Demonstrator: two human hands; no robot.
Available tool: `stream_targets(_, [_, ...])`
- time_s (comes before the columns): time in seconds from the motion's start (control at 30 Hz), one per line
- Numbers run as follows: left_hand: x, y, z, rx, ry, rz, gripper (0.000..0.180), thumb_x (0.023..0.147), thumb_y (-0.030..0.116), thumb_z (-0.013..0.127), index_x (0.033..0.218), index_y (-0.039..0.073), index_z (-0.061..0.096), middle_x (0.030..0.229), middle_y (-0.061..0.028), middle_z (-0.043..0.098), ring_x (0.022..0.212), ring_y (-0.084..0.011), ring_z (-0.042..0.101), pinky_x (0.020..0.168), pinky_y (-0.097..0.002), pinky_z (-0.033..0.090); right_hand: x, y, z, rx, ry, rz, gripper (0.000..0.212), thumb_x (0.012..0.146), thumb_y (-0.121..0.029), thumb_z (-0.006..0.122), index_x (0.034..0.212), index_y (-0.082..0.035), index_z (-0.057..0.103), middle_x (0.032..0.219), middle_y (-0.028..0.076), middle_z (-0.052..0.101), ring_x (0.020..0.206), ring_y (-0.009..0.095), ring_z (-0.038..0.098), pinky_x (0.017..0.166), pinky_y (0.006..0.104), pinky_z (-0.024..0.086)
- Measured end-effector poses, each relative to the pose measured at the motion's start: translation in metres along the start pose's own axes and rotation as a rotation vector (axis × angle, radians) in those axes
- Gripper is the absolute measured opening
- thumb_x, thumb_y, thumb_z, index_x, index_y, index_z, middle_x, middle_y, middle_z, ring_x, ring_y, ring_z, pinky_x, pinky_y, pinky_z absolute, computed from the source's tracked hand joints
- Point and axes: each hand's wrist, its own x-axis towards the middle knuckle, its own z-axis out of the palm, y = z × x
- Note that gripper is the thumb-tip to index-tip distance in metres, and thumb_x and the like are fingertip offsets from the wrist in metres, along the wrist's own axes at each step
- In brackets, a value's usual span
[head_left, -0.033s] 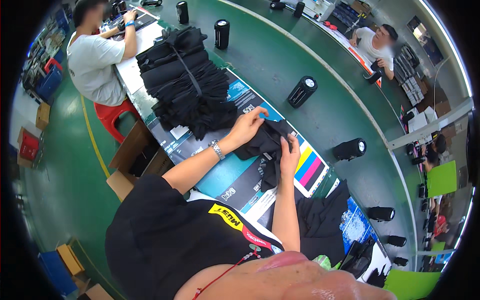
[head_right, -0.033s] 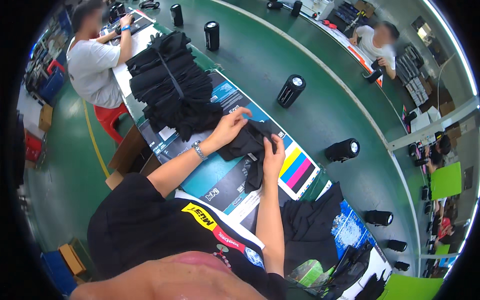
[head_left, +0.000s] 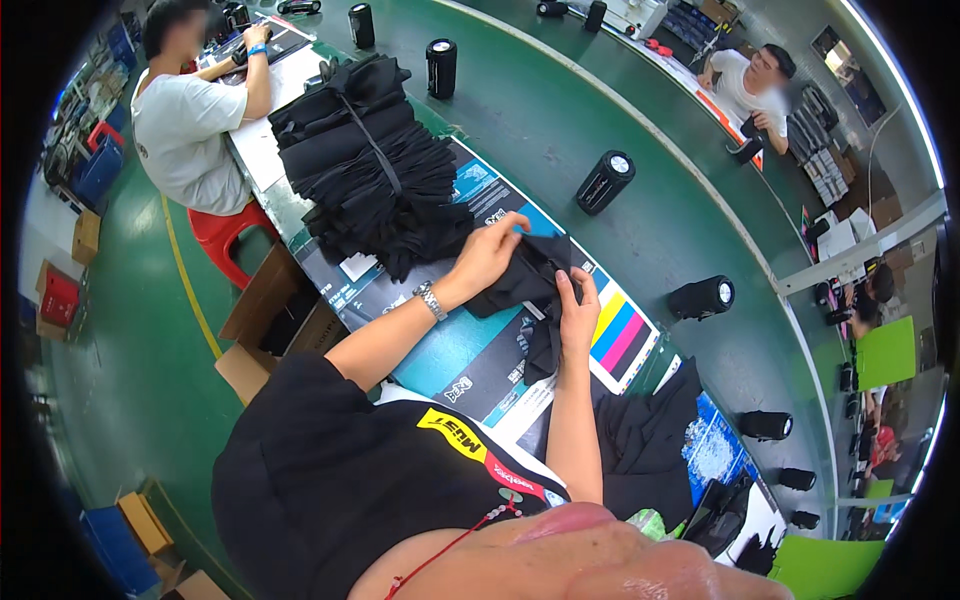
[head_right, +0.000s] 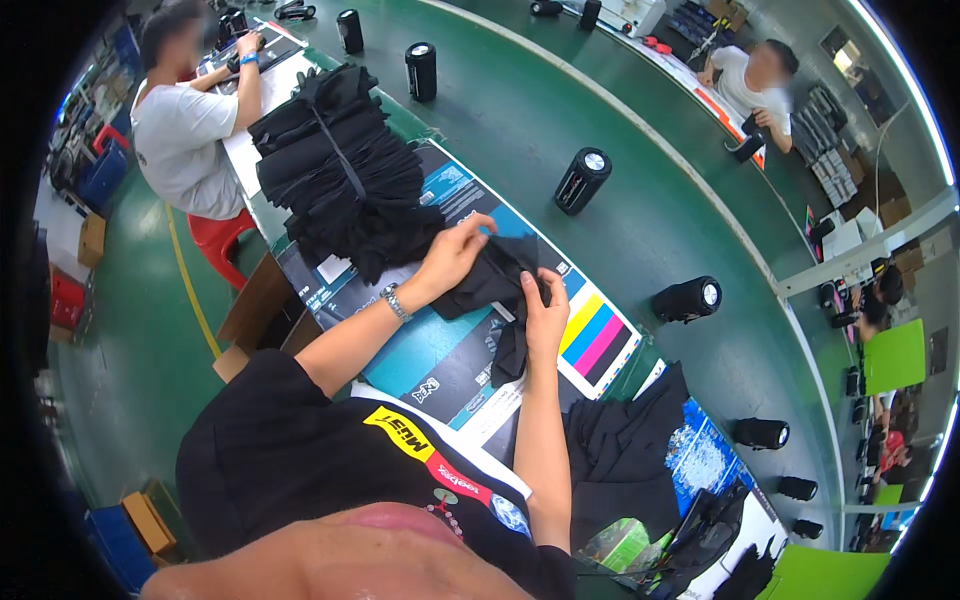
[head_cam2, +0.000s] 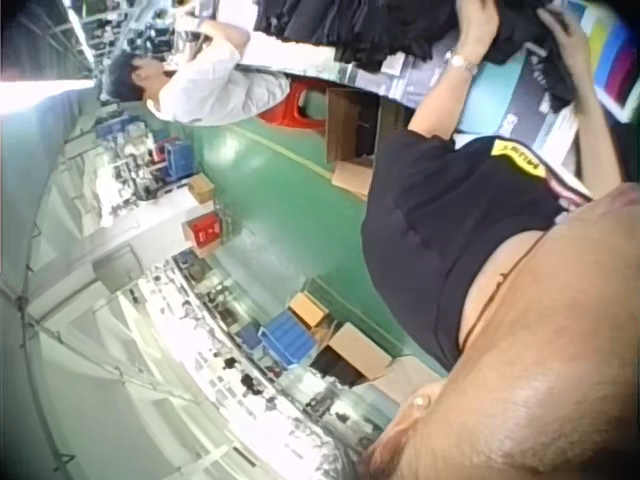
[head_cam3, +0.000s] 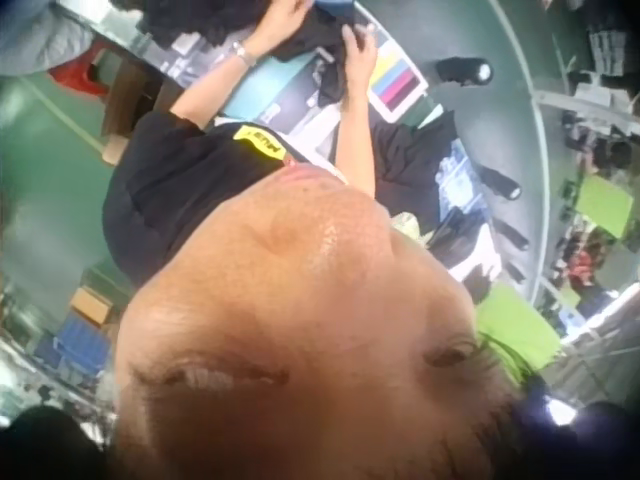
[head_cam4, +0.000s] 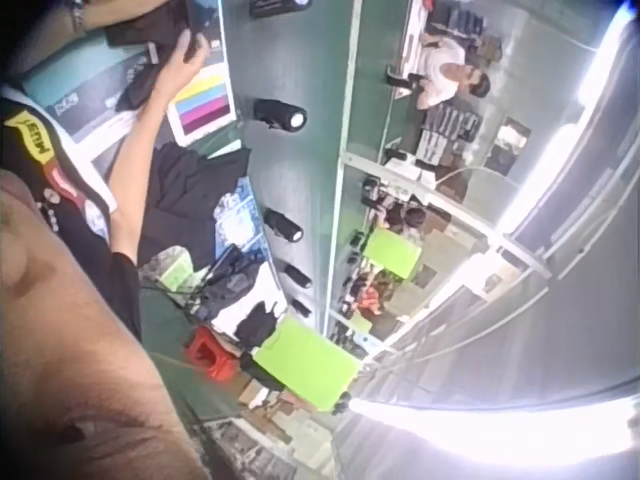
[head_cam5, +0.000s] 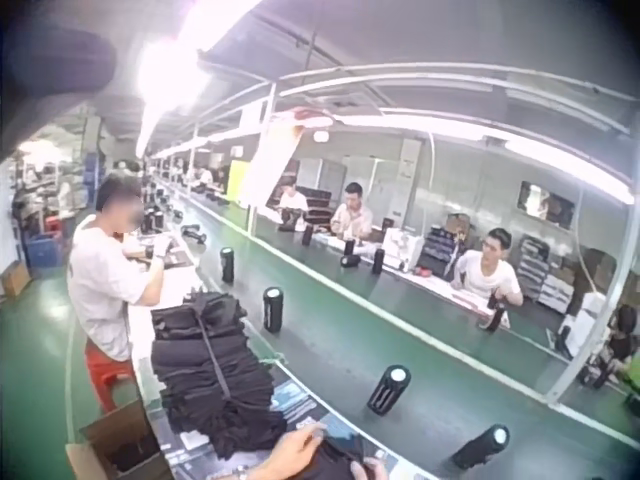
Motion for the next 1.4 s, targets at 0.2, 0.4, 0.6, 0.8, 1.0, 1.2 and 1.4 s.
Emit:
stream_targets(0.2, [0.007, -0.010, -0.030, 0.657, 0.064, 0.208, 0.025, 0.075, -0.005, 0.052, 0.094, 0.007, 0.062, 0.103, -0.0121, 0.059, 0.104, -0.0337, 0.054, 0.078, -0.0425, 0.048, 0.001, -0.006, -0.006, 0.091, -0.030, 0.223, 0.031, 0.082, -0.011, 0.072, 0.068, -0.009, 0.044, 0.071, -0.003, 0.048, 0.066, 0.005, 0.042, 0.060, 0.0205, 0.034])
stream_targets(0.4, [0.008, 0.004, -0.036, 0.369, -0.273, 0.506, 0.025, 0.067, -0.008, 0.051, 0.085, 0.004, 0.065, 0.097, -0.0089, 0.061, 0.098, -0.0273, 0.056, 0.093, -0.0396, 0.040, -0.001, 0.013, -0.007, 0.231, -0.072, 0.083, 0.029, 0.078, 0.007, 0.060, 0.071, -0.010, 0.037, 0.088, 0.005, 0.056, 0.081, 0.012, 0.055, 0.068, 0.0220, 0.039])
stream_targets(0.6, [0.006, -0.022, -0.053, 0.218, -0.515, 0.262, 0.030, 0.072, -0.005, 0.048, 0.095, -0.001, 0.068, 0.101, -0.0126, 0.067, 0.097, -0.0278, 0.060, 0.089, -0.0372, 0.046, -0.002, 0.010, -0.007, 0.264, -0.130, 0.114, 0.013, 0.083, 0.005, 0.052, 0.091, -0.005, 0.050, 0.105, 0.011, 0.060, 0.091, 0.020, 0.065, 0.065, 0.0209, 0.041])
stream_targets(0.8, [0.006, -0.020, -0.061, 0.111, -0.555, 0.361, 0.024, 0.070, -0.003, 0.056, 0.092, -0.003, 0.065, 0.106, -0.0135, 0.062, 0.105, -0.0272, 0.055, 0.092, -0.0356, 0.044, -0.001, 0.006, -0.009, 0.280, -0.110, 0.135, 0.010, 0.083, 0.006, 0.052, 0.087, -0.003, 0.051, 0.099, 0.011, 0.060, 0.083, 0.017, 0.064, 0.070, 0.0232, 0.042])
stream_targets(1.0, [0.008, -0.014, -0.056, 0.261, -0.474, 0.334, 0.020, 0.066, -0.001, 0.067, 0.085, 0.000, 0.060, 0.088, -0.0092, 0.056, 0.094, -0.0267, 0.055, 0.088, -0.0352, 0.044, -0.001, 0.005, -0.008, 0.294, -0.115, 0.131, 0.011, 0.082, 0.007, 0.052, 0.086, -0.003, 0.051, 0.098, 0.010, 0.061, 0.082, 0.016, 0.063, 0.071, 0.0237, 0.043])
stream_targets(1.2, [0.007, 0.007, -0.052, -0.393, -0.319, 0.138, 0.019, 0.080, 0.001, 0.066, 0.098, 0.000, 0.059, 0.097, -0.0036, 0.060, 0.092, -0.0150, 0.059, 0.085, -0.0289, 0.047, -0.007, -0.014, 0.002, 0.090, -0.133, -0.119, 0.028, 0.078, 0.007, 0.049, 0.104, 0.001, 0.056, 0.116, 0.015, 0.059, 0.109, 0.023, 0.056, 0.097, 0.0331, 0.040])
stream_targets(1.4, [-0.012, 0.016, -0.028, -0.570, -0.654, 0.132, 0.018, 0.086, 0.003, 0.066, 0.103, -0.002, 0.062, 0.101, -0.0004, 0.061, 0.092, -0.0082, 0.056, 0.083, -0.0225, 0.047, -0.019, -0.057, 0.013, 0.177, -0.314, -0.129, 0.037, 0.081, 0.003, 0.052, 0.118, 0.001, 0.056, 0.124, 0.015, 0.057, 0.119, 0.024, 0.051, 0.104, 0.0333, 0.034])
